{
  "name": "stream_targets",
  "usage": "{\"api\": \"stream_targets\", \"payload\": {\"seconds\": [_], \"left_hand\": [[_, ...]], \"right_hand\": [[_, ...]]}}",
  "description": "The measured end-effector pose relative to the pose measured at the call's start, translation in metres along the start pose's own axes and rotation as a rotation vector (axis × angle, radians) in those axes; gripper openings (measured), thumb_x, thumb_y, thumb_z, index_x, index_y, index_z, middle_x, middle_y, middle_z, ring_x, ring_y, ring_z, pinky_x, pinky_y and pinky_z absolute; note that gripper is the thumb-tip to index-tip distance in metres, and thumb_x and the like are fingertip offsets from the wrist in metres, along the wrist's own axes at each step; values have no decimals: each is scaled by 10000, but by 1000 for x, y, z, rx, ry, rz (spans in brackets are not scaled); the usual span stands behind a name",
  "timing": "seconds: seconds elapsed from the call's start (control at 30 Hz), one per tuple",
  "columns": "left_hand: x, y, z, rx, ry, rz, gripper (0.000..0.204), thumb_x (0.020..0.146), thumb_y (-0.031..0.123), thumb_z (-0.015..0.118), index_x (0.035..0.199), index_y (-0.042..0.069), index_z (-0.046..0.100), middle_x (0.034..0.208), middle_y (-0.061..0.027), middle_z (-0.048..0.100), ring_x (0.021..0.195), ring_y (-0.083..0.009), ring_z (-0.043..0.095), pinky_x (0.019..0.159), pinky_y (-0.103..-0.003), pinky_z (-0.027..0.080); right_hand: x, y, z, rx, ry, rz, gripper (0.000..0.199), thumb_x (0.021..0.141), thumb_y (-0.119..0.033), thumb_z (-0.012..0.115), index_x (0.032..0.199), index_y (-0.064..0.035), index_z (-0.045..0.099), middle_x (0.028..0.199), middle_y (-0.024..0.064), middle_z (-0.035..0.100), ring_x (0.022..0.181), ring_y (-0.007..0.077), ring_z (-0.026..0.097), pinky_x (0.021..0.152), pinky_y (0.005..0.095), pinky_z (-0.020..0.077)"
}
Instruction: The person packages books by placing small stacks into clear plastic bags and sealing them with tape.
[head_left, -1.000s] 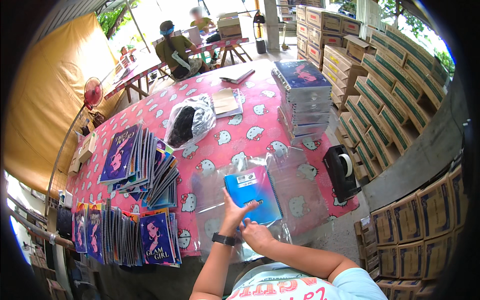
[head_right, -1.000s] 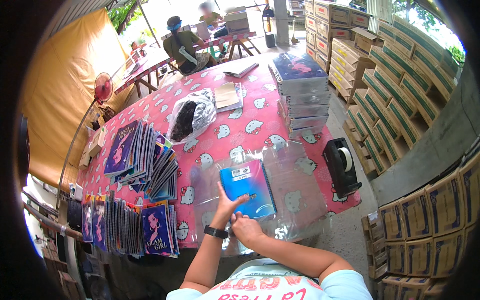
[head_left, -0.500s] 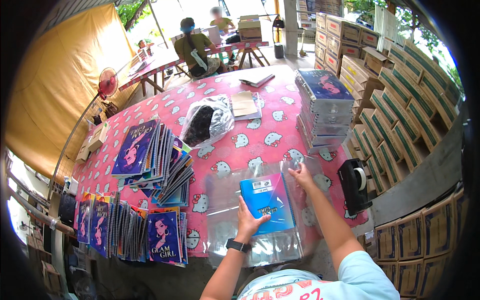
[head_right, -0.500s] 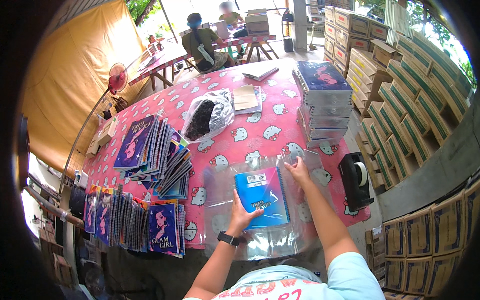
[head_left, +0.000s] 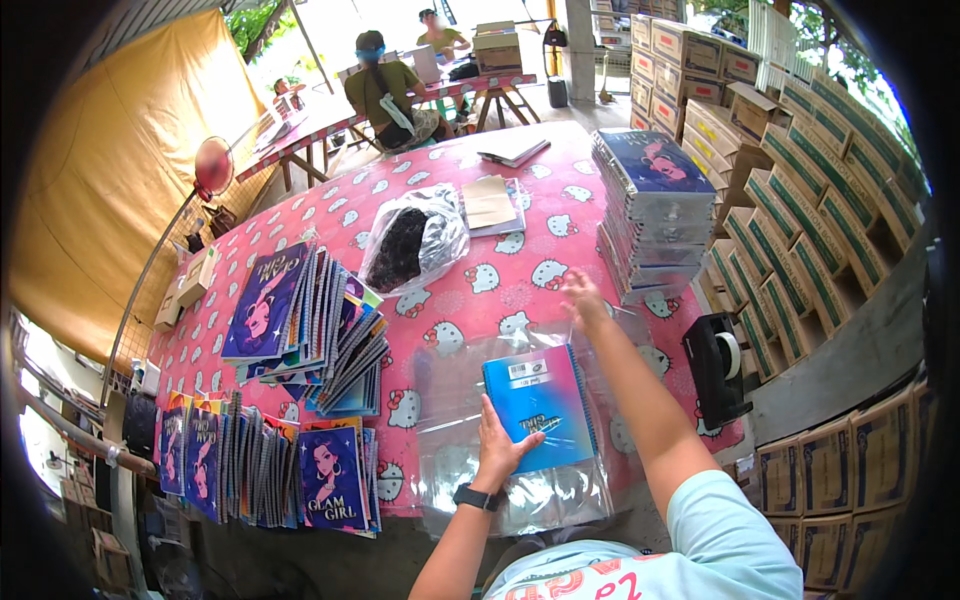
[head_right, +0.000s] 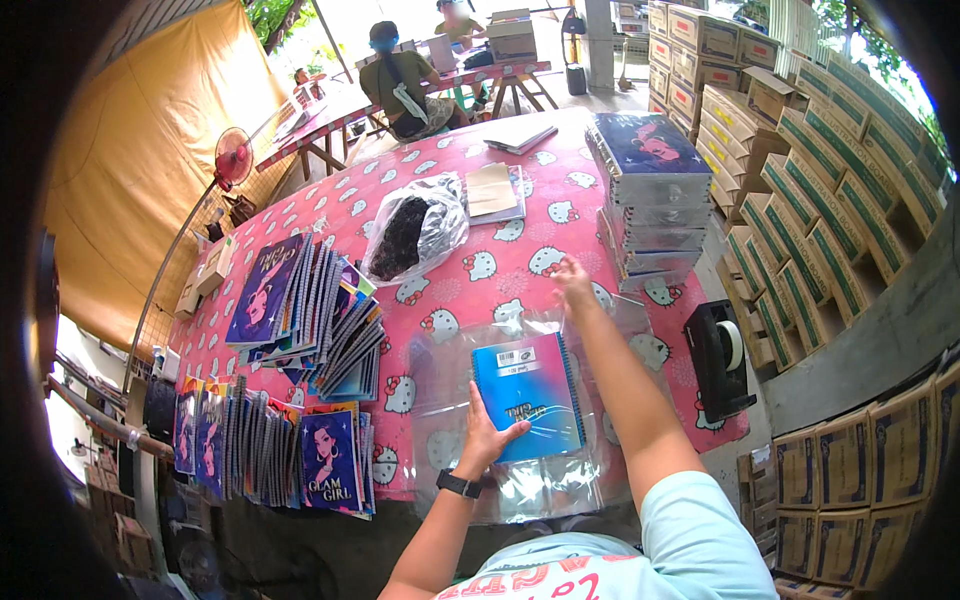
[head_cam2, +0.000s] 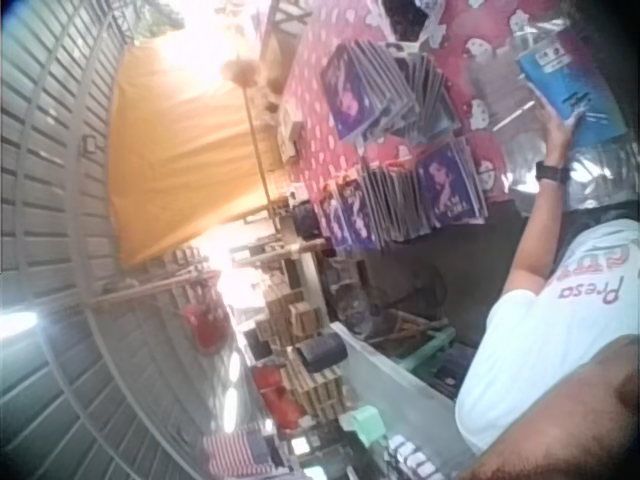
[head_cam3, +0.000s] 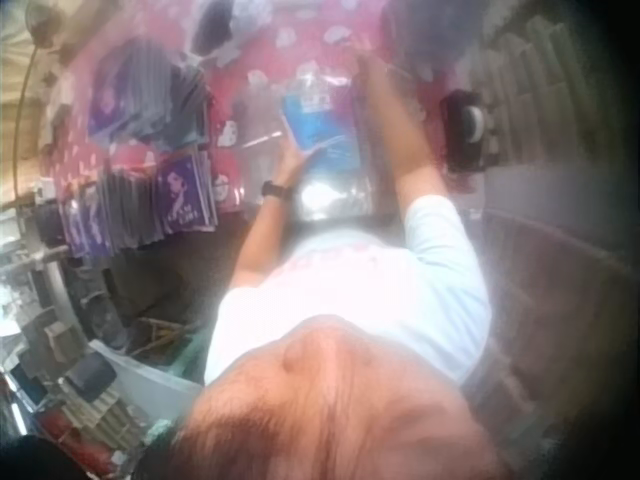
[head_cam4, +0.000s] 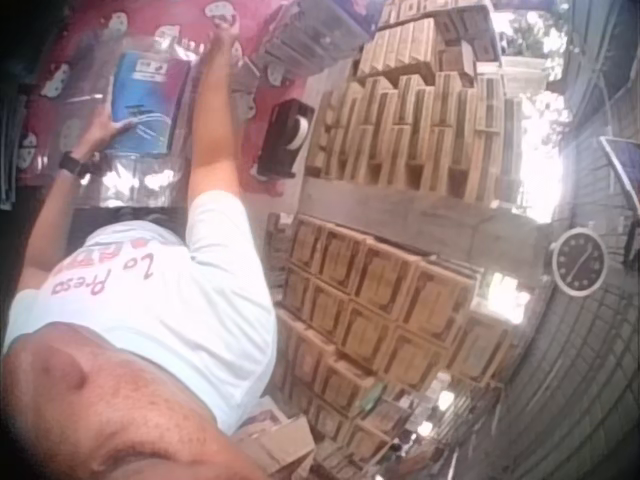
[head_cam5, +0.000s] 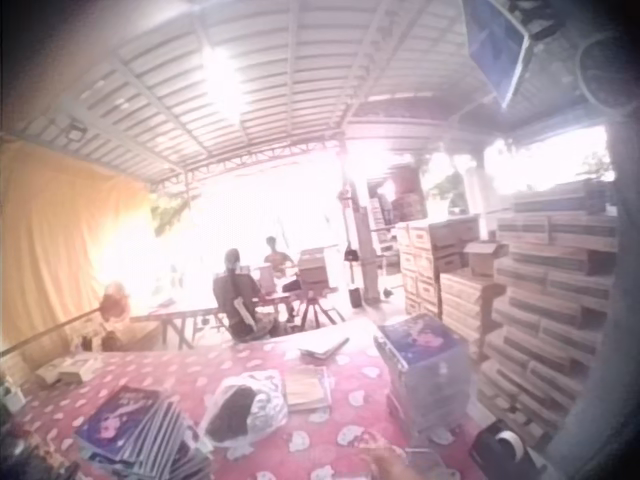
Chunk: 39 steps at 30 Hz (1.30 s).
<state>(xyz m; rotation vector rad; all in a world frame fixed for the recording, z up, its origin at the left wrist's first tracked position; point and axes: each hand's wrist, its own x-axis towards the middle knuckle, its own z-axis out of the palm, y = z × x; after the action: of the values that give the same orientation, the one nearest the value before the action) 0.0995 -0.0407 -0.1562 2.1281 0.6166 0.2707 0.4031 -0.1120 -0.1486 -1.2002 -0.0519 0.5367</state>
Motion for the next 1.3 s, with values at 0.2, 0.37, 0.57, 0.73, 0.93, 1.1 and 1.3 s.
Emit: {"api": "stream_targets", "payload": {"seconds": [0.2, 0.37, 0.57, 0.73, 0.93, 1.1, 1.3], "left_hand": [[0, -4, 1, -85, -13, -11, 1163, 681, 369, 774, 1431, -34, -19, 1418, -292, 249, 1283, -423, 295, 1067, -455, 249], [2, -11, 3, -88, 0, 36, 1126, 714, 371, 749, 1436, -21, -20, 1427, -299, 228, 1297, -425, 274, 1073, -451, 234], [0, -19, 2, -261, -31, 40, 1007, 784, 279, 687, 1445, 2, -20, 1425, -300, 234, 1294, -406, 290, 1074, -439, 235], [9, -9, -10, -462, -89, -56, 881, 822, 245, 659, 1442, 0, 83, 1409, -278, 282, 1278, -356, 334, 1064, -407, 260], [99, -15, -39, -539, -164, -84, 596, 878, 452, 560, 1229, -25, 499, 1148, -141, 578, 1057, -215, 543, 947, -339, 391], [128, -51, -42, -518, -479, -134, 738, 853, 654, 437, 1062, -28, 629, 999, -108, 650, 991, -186, 576, 915, -299, 406], [87, -67, -16, -786, 44, -15, 617, 941, 489, 420, 1295, -17, 448, 1274, -158, 512, 1153, -187, 493, 933, -314, 414]], "right_hand": [[-82, 5, -56, -627, -11, -138, 640, 750, -317, 710, 1267, -42, 451, 1252, 143, 504, 1121, 230, 491, 892, 363, 428], [-75, 38, -20, -864, 113, -477, 906, 605, -578, 763, 1289, -69, 459, 1365, 181, 390, 1276, 377, 313, 1045, 482, 264], [21, 7, 7, -1053, -26, -275, 435, 728, -448, 709, 1007, -119, 651, 1042, 91, 642, 1102, 264, 520, 938, 425, 367], [-89, 14, -33, -730, 83, -251, 387, 801, -354, 670, 976, -12, 619, 996, 146, 649, 935, 256, 611, 761, 386, 482], [-229, 57, -65, -476, -166, 166, 773, 758, -376, 737, 1319, 45, 411, 1168, 181, 592, 1041, 222, 583, 865, 334, 469], [-231, 55, -54, -750, -133, 142, 735, 789, -179, 729, 1350, 89, 336, 1186, 158, 574, 1041, 157, 564, 887, 267, 447], [-232, 45, -41, -845, -111, -7, 754, 761, -200, 751, 1349, 64, 359, 1129, 163, 613, 994, 168, 595, 862, 278, 464]]}}
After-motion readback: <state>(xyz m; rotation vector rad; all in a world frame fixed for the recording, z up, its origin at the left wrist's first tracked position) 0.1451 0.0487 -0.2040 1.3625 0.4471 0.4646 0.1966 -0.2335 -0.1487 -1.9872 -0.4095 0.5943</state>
